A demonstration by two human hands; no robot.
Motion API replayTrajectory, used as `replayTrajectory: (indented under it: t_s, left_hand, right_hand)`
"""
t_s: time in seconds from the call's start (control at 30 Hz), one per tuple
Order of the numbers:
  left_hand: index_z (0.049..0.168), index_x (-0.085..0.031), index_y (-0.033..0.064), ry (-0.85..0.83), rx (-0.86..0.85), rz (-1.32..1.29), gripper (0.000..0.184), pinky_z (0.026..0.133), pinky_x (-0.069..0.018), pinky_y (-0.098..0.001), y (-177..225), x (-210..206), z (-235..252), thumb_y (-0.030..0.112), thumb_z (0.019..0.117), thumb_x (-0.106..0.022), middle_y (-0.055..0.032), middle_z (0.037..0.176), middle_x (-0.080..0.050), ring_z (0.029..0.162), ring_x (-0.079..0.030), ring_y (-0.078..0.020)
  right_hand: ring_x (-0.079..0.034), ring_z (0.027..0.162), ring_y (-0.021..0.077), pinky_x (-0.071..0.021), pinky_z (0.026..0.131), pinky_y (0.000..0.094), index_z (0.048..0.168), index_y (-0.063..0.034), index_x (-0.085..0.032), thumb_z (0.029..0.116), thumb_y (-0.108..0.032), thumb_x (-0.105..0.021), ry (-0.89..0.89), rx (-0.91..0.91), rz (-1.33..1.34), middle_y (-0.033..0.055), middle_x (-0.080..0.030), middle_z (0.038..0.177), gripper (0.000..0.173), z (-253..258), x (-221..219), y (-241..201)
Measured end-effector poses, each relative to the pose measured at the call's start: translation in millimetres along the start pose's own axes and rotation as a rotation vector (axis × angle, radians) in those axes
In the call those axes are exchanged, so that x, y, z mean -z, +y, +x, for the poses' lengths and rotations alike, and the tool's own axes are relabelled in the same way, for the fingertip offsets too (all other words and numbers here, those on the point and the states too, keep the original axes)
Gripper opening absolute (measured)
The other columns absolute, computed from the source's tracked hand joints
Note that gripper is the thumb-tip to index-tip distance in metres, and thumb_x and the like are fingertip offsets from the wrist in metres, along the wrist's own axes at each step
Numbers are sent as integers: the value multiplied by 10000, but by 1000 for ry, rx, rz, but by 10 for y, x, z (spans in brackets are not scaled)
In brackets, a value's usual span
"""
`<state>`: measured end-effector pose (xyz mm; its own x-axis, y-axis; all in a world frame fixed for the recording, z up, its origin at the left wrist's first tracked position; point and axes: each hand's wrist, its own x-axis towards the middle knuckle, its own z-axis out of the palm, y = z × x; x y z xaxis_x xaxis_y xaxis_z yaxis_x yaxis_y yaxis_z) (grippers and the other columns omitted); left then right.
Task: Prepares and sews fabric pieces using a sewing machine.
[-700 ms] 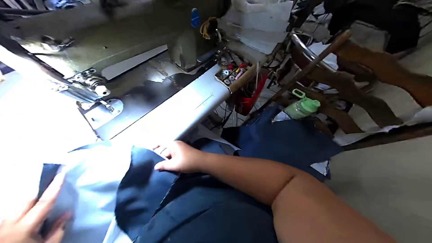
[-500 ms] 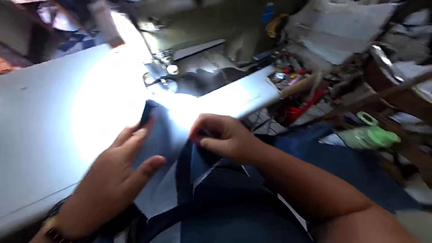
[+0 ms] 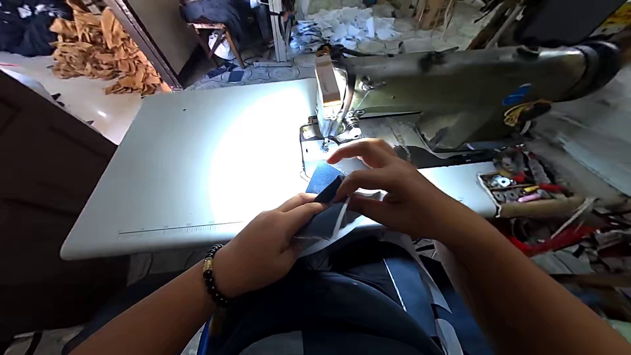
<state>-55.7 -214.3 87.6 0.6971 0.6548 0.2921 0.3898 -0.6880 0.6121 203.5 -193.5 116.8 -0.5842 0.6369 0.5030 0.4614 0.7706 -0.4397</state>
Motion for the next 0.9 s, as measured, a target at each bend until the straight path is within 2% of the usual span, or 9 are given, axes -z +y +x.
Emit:
replayTrajectory:
  t_s: [0.13,0.23,0.3,0.43,0.57,0.67,0.77,0.83,0.9]
  left_hand:
    - [1212,-694,46,15,-42,-51,314,907,-552,-217,-49,28,-61,89,945,-533,-76,1240,-676,1071,-657,-49]
    - [968,-737,82,26,-9,44,248,830,-574,-313,-249,53,-266,284,973,-594,-46,1022,-711,953,-678,-95]
    - [949,-760,98,5,52,71,310,805,-553,-387,-379,59,-428,378,960,-628,-29,946,-716,904,-672,-128]
    - [912,-774,102,183,86,-9,236,670,-503,-118,-458,-70,-578,315,942,-679,17,821,-690,753,-610,34]
    - [1188,-627,34,470,303,-149,247,674,-618,-220,-460,164,-496,158,975,-651,9,987,-726,799,-704,-10]
    - [1415,-501,18,623,273,122,457,773,-573,-258,-594,720,-398,146,985,-589,-43,1049,-683,869,-654,-35]
    - [1237,-662,-19,812,5,464,298,1082,-490,-352,-701,1373,-561,175,1039,-551,-124,1276,-654,1245,-602,-169]
    - [1164,-710,-22,861,-102,551,246,1182,-396,-495,-857,1564,-810,94,1010,-557,-178,1380,-592,1409,-472,-340]
    - [1171,-741,81,802,-97,551,233,1215,-359,-504,-973,1448,-1008,88,1006,-576,-128,1527,-506,1494,-375,-335]
  right_hand:
    - [-684,954,22,-574,889,205,896,-96,-761,875,-100,-670,4,57,167,-41,-725,911,94,55,11,50]
    - [-651,905,-18,-557,827,175,964,-83,-735,930,-129,-651,99,13,84,-62,-698,939,102,-23,380,60]
    - [-649,892,-49,-563,812,148,1000,-134,-715,949,-179,-643,161,-40,21,-120,-689,948,99,-134,670,61]
    - [-661,895,-31,-574,796,157,1017,-224,-729,950,-277,-666,215,-40,64,-162,-694,961,106,-247,773,44]
    - [-662,942,-44,-577,835,153,1233,-214,-694,909,-229,-720,190,-63,108,-149,-709,1071,325,-78,721,14]
    - [-608,775,-50,-525,710,139,1247,-113,-684,822,-123,-695,154,-106,1,-86,-691,906,425,225,499,51]
    - [-620,767,-6,-515,674,153,939,-68,-744,845,-52,-644,332,48,-47,-8,-720,900,138,443,203,-68]
    - [-675,849,49,-569,720,189,891,-57,-746,879,-20,-645,371,141,-26,39,-731,962,108,465,-74,-100]
    - [-698,882,91,-594,751,228,899,-59,-763,918,-19,-640,337,137,-22,56,-733,981,130,384,-479,66]
